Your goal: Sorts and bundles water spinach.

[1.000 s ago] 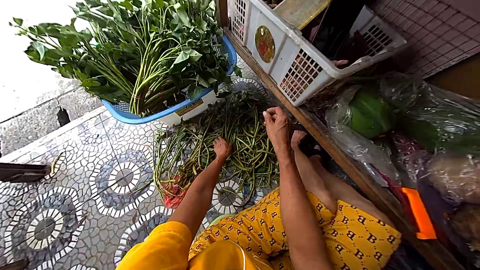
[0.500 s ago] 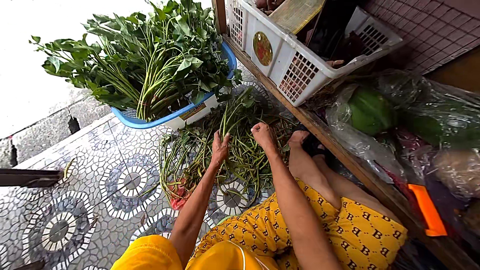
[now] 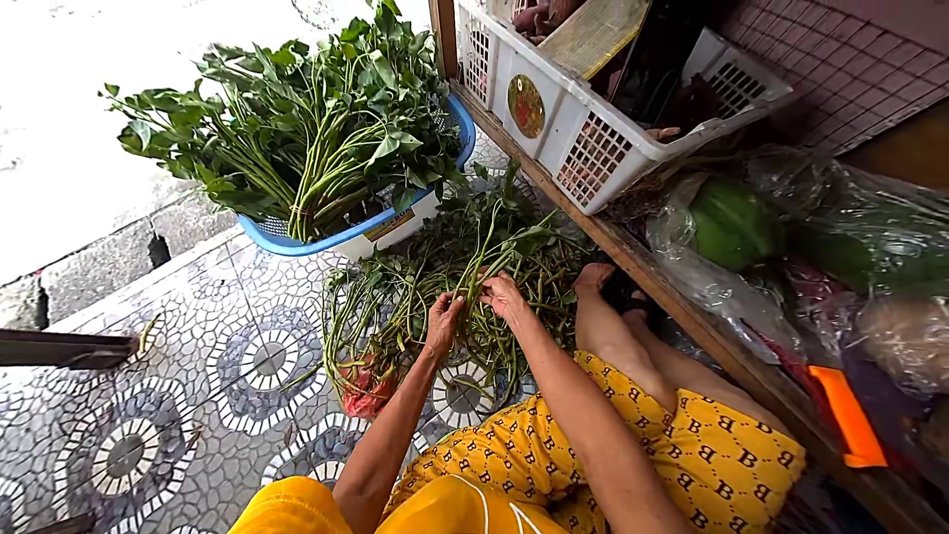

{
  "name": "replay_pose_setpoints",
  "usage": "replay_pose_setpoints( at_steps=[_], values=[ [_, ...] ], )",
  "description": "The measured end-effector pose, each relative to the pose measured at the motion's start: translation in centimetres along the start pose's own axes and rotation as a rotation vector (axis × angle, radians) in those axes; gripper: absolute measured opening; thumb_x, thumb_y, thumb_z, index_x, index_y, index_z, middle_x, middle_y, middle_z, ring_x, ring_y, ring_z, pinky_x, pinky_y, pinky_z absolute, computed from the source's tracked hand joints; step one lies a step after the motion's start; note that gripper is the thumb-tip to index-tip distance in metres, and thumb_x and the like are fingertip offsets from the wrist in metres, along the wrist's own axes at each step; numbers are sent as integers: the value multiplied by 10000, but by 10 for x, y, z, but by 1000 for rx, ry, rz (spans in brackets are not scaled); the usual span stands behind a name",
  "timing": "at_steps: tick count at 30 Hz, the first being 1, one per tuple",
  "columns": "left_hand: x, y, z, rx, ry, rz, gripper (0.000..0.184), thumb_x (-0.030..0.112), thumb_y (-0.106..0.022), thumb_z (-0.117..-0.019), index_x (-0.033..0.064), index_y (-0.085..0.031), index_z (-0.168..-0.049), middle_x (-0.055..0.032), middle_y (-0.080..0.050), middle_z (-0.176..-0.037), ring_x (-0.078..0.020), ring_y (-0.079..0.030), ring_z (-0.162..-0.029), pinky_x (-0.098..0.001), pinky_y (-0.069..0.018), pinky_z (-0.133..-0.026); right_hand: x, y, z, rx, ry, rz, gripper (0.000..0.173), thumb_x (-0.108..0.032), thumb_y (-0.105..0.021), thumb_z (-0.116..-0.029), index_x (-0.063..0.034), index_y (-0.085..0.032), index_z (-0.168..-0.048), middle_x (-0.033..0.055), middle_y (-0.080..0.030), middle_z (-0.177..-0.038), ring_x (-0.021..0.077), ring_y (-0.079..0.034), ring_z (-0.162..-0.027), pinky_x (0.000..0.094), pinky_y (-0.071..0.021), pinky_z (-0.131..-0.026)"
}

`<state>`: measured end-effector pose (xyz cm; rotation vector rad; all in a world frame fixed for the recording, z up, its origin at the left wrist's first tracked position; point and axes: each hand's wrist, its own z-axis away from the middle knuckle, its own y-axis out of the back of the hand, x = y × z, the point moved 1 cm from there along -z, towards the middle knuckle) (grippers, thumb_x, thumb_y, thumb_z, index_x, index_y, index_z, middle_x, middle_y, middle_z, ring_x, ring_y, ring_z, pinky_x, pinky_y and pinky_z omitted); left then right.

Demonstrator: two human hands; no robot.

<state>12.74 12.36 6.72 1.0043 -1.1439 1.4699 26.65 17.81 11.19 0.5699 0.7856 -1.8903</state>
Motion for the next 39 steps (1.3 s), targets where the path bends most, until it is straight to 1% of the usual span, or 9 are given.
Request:
replay_pose_setpoints(
  at_steps=[6, 11, 18, 21, 24, 31, 34, 36, 39],
  values=[
    [8, -2, -8, 61, 74, 3, 227, 98, -450, -1090, -52, -605, -1163, -66, -670, -900, -115, -653, -820, -273, -556, -763, -1, 1, 2, -26, -31, 21, 330, 53, -498, -1009, -57, -565, -1313, 151, -634, -1193, 264, -616, -1040, 440, -522, -845],
    [8, -4, -8, 40, 59, -12, 201, 122, -404, -1103, -13, -548, -1064, -56, -641, -886, -110, -636, -820, -271, -547, -761, -3, -3, 9, 12, -31, 27, 359, 54, -512, -1002, -45, -544, -1345, 171, -604, -1248, 286, -592, -1106, 460, -512, -891],
    [13, -15, -11, -13, 72, -68, 160, 67, -651, -986, -55, -612, -1082, -88, -661, -903, -107, -642, -810, -266, -550, -779, 0, -6, 8, 13, -30, 108, 386, 36, -541, -1000, -37, -512, -1378, 188, -604, -1244, 285, -623, -1035, 439, -546, -823],
    [16, -17, -14, -13, 91, -55, 159, 72, -587, -1026, -65, -603, -1105, -100, -659, -922, -116, -643, -826, -274, -547, -795, -3, -6, 10, -9, -47, 128, 392, 31, -537, -998, -33, -502, -1383, 208, -586, -1257, 299, -611, -1048, 448, -537, -836],
    [15, -17, -18, 1, 112, -26, 190, 77, -514, -1063, -78, -575, -1154, -122, -675, -949, -131, -664, -822, -283, -563, -783, -5, -6, 10, -23, -43, 153, 363, 50, -541, -977, -25, -536, -1333, 172, -622, -1133, 253, -617, -919, 397, -532, -755],
    [16, -14, -26, 42, 138, -25, 193, 82, -464, -1084, -70, -551, -1166, -106, -632, -913, -132, -630, -785, -280, -547, -736, -6, -9, 14, 16, -56, 163, 388, 87, -504, -995, -8, -478, -1370, 179, -619, -1172, 263, -617, -972, 406, -532, -805],
    [20, -13, -27, 32, 133, -47, 171, 75, -497, -1069, -64, -558, -1147, -109, -644, -910, -138, -641, -788, -293, -556, -736, -6, -6, 12, -22, -51, 222, 406, 33, -603, -979, -11, -481, -1363, 204, -588, -1217, 292, -606, -1027, 446, -534, -840],
    [22, -13, -27, 43, 110, -83, 134, 66, -597, -1022, -51, -608, -1088, -94, -661, -860, -122, -641, -747, -281, -549, -702, -5, -6, 12, -71, -50, 241, 541, -26, -723, -929, -23, -456, -1400, 232, -557, -1304, 327, -591, -1133, 491, -533, -914],
    [23, -9, -27, -11, 74, -99, 166, 88, -600, -1027, -34, -686, -1099, -70, -706, -865, -99, -663, -758, -276, -562, -730, -3, -8, 12, -66, -48, 230, 687, -84, -776, -911, -60, -398, -1484, 215, -558, -1338, 287, -609, -1100, 415, -540, -865]
  ],
)
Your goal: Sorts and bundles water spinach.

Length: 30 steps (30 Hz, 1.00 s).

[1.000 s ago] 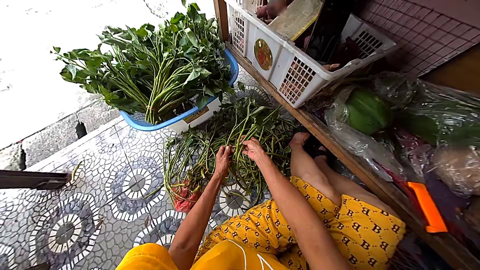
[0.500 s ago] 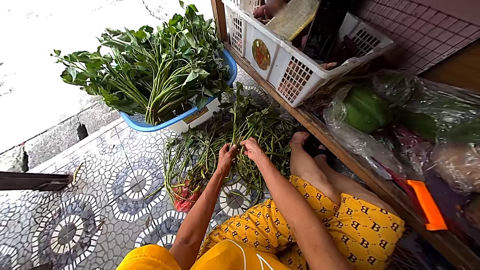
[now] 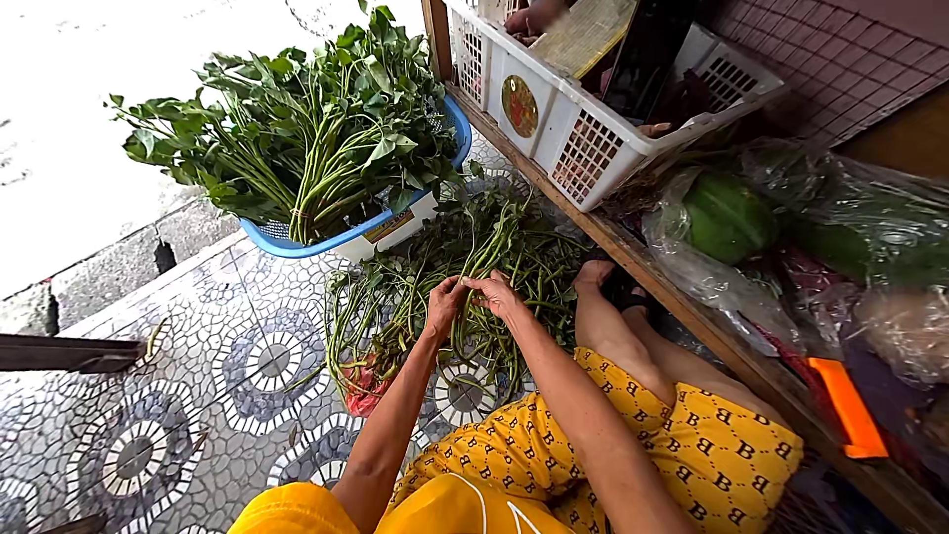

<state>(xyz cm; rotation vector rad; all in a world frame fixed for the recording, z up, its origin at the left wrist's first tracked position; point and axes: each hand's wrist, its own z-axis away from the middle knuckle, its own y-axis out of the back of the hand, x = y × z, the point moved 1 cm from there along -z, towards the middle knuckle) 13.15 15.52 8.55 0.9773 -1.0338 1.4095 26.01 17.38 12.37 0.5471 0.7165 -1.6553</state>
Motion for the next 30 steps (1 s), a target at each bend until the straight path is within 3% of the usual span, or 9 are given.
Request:
replay_pose_setpoints(
  at_steps=[2, 4, 7, 11, 13, 18, 25, 30],
  values=[
    [-6, 3, -2, -31, -4, 22, 221, 112, -534, -1064, -32, -692, -1120, -66, -709, -881, -99, -663, -769, -281, -562, -738, 1, 0, -2, -9, -11, -11, 660, -97, -763, -927, -71, -410, -1484, 188, -580, -1293, 245, -617, -1022, 373, -540, -807],
    [-9, 5, -3, 15, 34, 71, 246, 110, -483, -1083, -42, -675, -1104, -77, -692, -871, -114, -655, -761, -284, -555, -722, 0, -1, -2, 5, -10, -28, 490, -99, -734, -950, -61, -502, -1380, 150, -614, -1188, 208, -617, -930, 341, -526, -738],
    [-10, 10, -6, 110, 98, 147, 268, 95, -426, -1100, -68, -620, -1186, -87, -640, -878, -141, -645, -773, -315, -579, -761, 0, 2, 0, 81, 3, -79, 505, -103, -719, -964, -58, -488, -1412, 166, -592, -1230, 223, -593, -970, 352, -512, -768],
    [-13, 19, -11, 131, 122, 176, 285, 115, -398, -1114, -44, -607, -1226, -50, -613, -819, -129, -626, -704, -303, -578, -720, 1, 8, -3, 196, -7, -188, 638, -84, -724, -956, -71, -384, -1496, 208, -532, -1347, 270, -577, -1073, 392, -514, -832],
    [-10, 20, -11, 121, 119, 161, 279, 122, -404, -1114, -33, -605, -1230, -42, -607, -827, -114, -616, -686, -271, -568, -687, 1, 10, -4, 198, -10, -176, 731, -70, -745, -936, -68, -332, -1539, 220, -521, -1379, 274, -580, -1088, 386, -518, -840],
    [3, 9, -7, 50, 102, 93, 279, 126, -432, -1108, -41, -614, -1239, -66, -664, -848, -111, -643, -689, -258, -566, -655, 5, 3, -5, 148, 71, 2, 535, -66, -810, -878, -34, -536, -1336, 181, -609, -1152, 202, -607, -868, 313, -520, -704],
    [2, -3, -5, -19, 65, 8, 297, 163, -410, -1116, -17, -633, -1195, -67, -681, -912, -97, -624, -724, -260, -528, -651, 3, -2, -1, 131, 124, 136, 537, -100, -828, -870, 4, -554, -1319, 203, -623, -1151, 227, -628, -885, 338, -543, -730],
    [-4, -1, -7, -102, 68, -50, 207, 133, -526, -1073, -6, -665, -1139, -63, -668, -887, -109, -628, -751, -296, -547, -698, 5, 0, -5, 142, 163, 227, 559, -146, -863, -845, 11, -580, -1301, 216, -628, -1162, 242, -636, -893, 358, -554, -755]
  ],
)
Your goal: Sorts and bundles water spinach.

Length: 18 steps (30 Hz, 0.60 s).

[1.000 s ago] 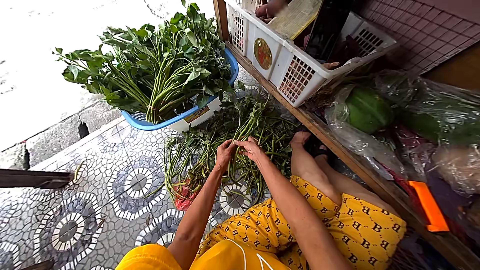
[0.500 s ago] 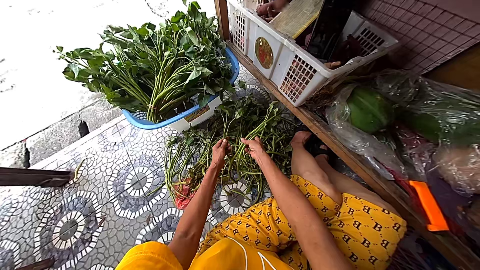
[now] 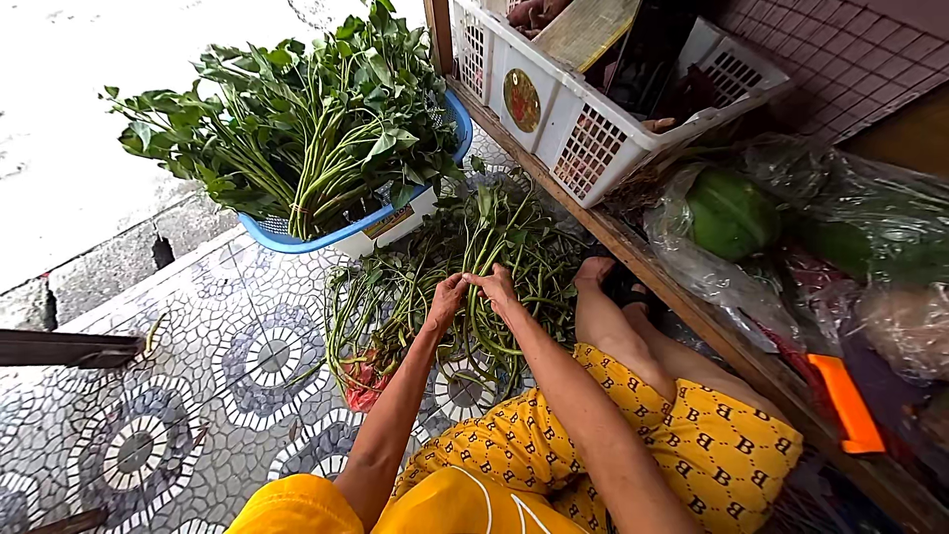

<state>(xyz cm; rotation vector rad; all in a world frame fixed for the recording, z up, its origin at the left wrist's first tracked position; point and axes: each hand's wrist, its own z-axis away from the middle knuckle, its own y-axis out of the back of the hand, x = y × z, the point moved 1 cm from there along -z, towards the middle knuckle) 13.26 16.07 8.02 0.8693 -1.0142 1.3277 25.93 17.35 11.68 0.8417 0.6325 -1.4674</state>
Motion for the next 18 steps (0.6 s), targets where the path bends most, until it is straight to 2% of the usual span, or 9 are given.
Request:
replay_pose_setpoints(
  at_steps=[3, 6, 8, 10, 12, 14, 15, 17, 18],
  values=[
    [1, 5, 0, -61, -7, 52, 200, 104, -518, -1070, -9, -657, -1159, -65, -684, -920, -116, -655, -786, -304, -572, -732, -2, -1, 0, -14, 19, 1, 589, -136, -874, -832, 17, -572, -1314, 225, -622, -1191, 257, -653, -923, 366, -573, -774],
    [2, 9, 3, -139, -10, 182, 220, 67, -446, -1082, -3, -636, -1168, -39, -697, -925, -93, -668, -810, -280, -575, -774, -8, -3, 4, -30, 32, -12, 595, -152, -867, -843, 23, -566, -1326, 223, -625, -1189, 251, -652, -910, 360, -570, -755],
    [1, 13, 4, -90, 8, 243, 225, 45, -417, -1085, -9, -624, -1155, -18, -663, -845, -74, -637, -728, -239, -559, -716, -10, -1, 4, -51, 33, -25, 586, -149, -851, -861, 31, -549, -1330, 219, -615, -1180, 244, -649, -904, 351, -572, -752],
    [1, 21, 4, -1, 59, 311, 210, 55, -381, -1095, 13, -586, -1106, 2, -599, -768, -60, -571, -624, -204, -520, -624, -12, 1, 5, -52, 33, -45, 486, -117, -838, -867, 20, -577, -1253, 195, -609, -1127, 220, -628, -852, 330, -556, -715],
    [4, 25, 4, 48, 148, 392, 315, 218, -289, -1141, 49, -552, -1103, 1, -584, -761, -39, -488, -531, -167, -437, -498, -11, 2, 5, -43, 27, -37, 443, -109, -835, -870, 20, -585, -1211, 194, -605, -1101, 211, -618, -821, 322, -547, -695],
    [7, 24, 7, 45, 233, 422, 571, 476, -171, -1123, 64, -565, -1091, -10, -621, -737, -36, -440, -466, -167, -366, -432, -10, 0, 5, -28, 14, -36, 467, -122, -835, -873, 37, -571, -1225, 209, -610, -1121, 230, -642, -854, 336, -568, -718],
    [8, 19, 8, 49, 250, 422, 661, 558, -122, -1096, 69, -563, -1025, -10, -606, -685, -39, -422, -441, -171, -348, -411, -9, -2, 5, -27, 2, -53, 480, -122, -836, -872, 44, -564, -1231, 211, -613, -1126, 236, -652, -872, 339, -578, -724],
    [7, 6, 9, 106, 240, 436, 729, 642, -92, -1050, 107, -497, -766, 22, -458, -527, -52, -392, -396, -185, -347, -383, -8, -9, 7, -47, -18, -79, 521, -120, -839, -870, 55, -543, -1261, 211, -607, -1128, 236, -657, -883, 336, -586, -720],
    [7, 2, 10, 123, 231, 449, 744, 670, -86, -1033, 122, -472, -709, 24, -427, -508, -66, -406, -402, -200, -368, -389, -7, -12, 8, -55, -21, -72, 542, -122, -840, -869, 62, -538, -1279, 217, -614, -1129, 236, -663, -878, 337, -588, -717]
  ],
)
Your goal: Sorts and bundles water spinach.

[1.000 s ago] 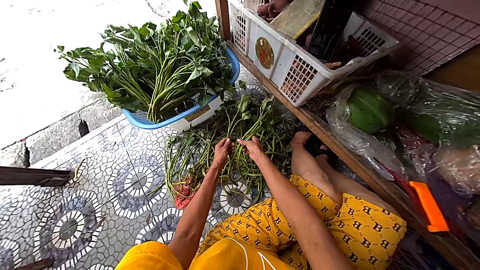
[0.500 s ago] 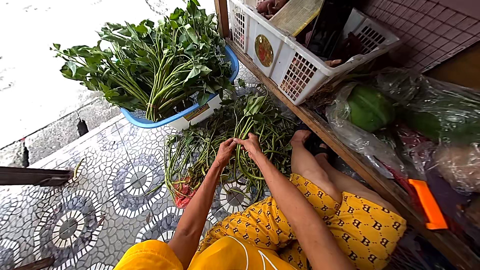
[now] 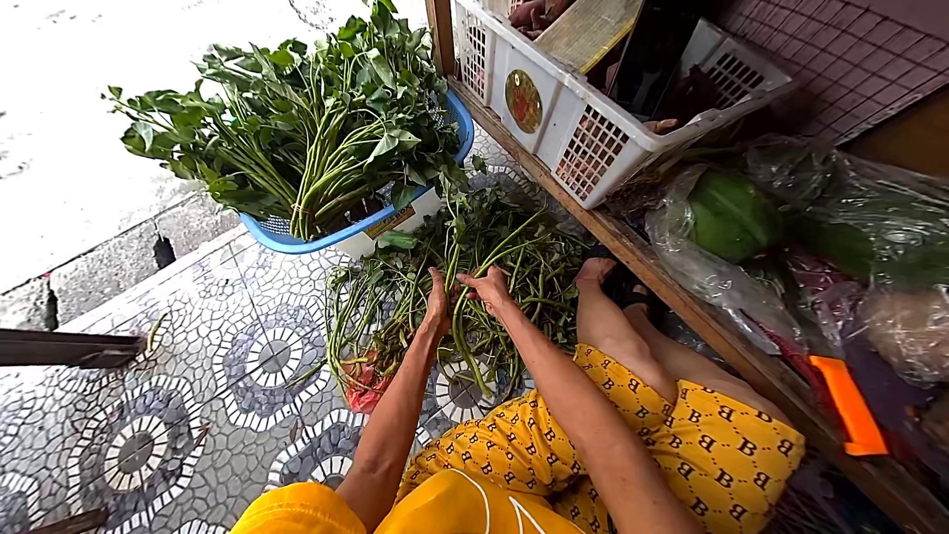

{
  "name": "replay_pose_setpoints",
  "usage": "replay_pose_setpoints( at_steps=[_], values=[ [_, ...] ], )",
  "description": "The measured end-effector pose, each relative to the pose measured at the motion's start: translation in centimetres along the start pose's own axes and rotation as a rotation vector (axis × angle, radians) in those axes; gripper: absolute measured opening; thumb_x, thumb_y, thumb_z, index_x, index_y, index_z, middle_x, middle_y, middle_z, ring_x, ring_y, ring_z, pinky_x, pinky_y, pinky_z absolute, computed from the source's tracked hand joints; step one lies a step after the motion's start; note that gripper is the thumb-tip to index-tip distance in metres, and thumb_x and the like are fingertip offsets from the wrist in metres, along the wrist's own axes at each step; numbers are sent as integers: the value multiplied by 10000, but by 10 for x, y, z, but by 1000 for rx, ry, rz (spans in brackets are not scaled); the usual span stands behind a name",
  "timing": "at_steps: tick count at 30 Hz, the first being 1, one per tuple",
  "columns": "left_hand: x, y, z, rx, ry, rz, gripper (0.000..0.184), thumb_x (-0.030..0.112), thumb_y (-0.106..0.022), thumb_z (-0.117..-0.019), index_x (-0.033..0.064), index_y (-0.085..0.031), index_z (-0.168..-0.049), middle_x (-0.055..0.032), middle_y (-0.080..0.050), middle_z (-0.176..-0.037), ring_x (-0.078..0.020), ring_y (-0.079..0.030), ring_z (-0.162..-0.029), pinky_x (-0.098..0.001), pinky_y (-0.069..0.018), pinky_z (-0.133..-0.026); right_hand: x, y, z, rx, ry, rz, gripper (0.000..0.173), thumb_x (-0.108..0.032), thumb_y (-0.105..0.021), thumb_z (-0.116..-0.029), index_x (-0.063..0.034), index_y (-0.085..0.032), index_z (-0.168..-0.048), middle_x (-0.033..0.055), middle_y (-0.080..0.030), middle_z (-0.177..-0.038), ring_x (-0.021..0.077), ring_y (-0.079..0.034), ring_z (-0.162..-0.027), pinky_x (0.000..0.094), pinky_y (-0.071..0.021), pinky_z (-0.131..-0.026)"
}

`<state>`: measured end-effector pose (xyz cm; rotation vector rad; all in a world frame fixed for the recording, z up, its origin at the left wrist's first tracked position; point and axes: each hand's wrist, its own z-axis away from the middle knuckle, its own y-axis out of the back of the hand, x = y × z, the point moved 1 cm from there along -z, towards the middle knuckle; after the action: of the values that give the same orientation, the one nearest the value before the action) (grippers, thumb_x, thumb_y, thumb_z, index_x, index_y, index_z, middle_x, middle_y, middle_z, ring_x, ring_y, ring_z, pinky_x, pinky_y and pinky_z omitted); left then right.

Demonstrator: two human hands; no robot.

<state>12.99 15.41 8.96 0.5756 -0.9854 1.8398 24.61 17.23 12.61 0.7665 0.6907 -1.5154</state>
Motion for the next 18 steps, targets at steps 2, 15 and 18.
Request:
replay_pose_setpoints(
  at_steps=[2, 15, 18],
  values=[
    [-3, -3, 1, -35, 2, 4, 760, 693, -94, -1019, 116, -526, -779, -15, -513, -584, -111, -525, -500, -254, -467, -468, 0, -1, 0, -11, 11, 64, 547, -129, -836, -876, 64, -533, -1288, 212, -639, -1104, 224, -676, -853, 334, -587, -714],
    [-14, 29, -3, -42, -123, -425, 538, 420, -397, -1105, 19, -646, -845, -34, -634, -698, -102, -620, -631, -291, -543, -638, 2, -4, -3, 28, 19, 152, 517, -264, -697, -1005, 61, -519, -1366, 284, -606, -1257, 330, -697, -988, 434, -604, -834],
    [-19, 26, -6, 20, -104, -328, 575, 464, -340, -1110, -1, -650, -978, -82, -658, -794, -140, -650, -714, -334, -562, -686, -3, -6, 2, 8, -1, 121, 423, -191, -661, -1025, 41, -520, -1350, 265, -599, -1253, 299, -701, -960, 400, -611, -796]
  ],
)
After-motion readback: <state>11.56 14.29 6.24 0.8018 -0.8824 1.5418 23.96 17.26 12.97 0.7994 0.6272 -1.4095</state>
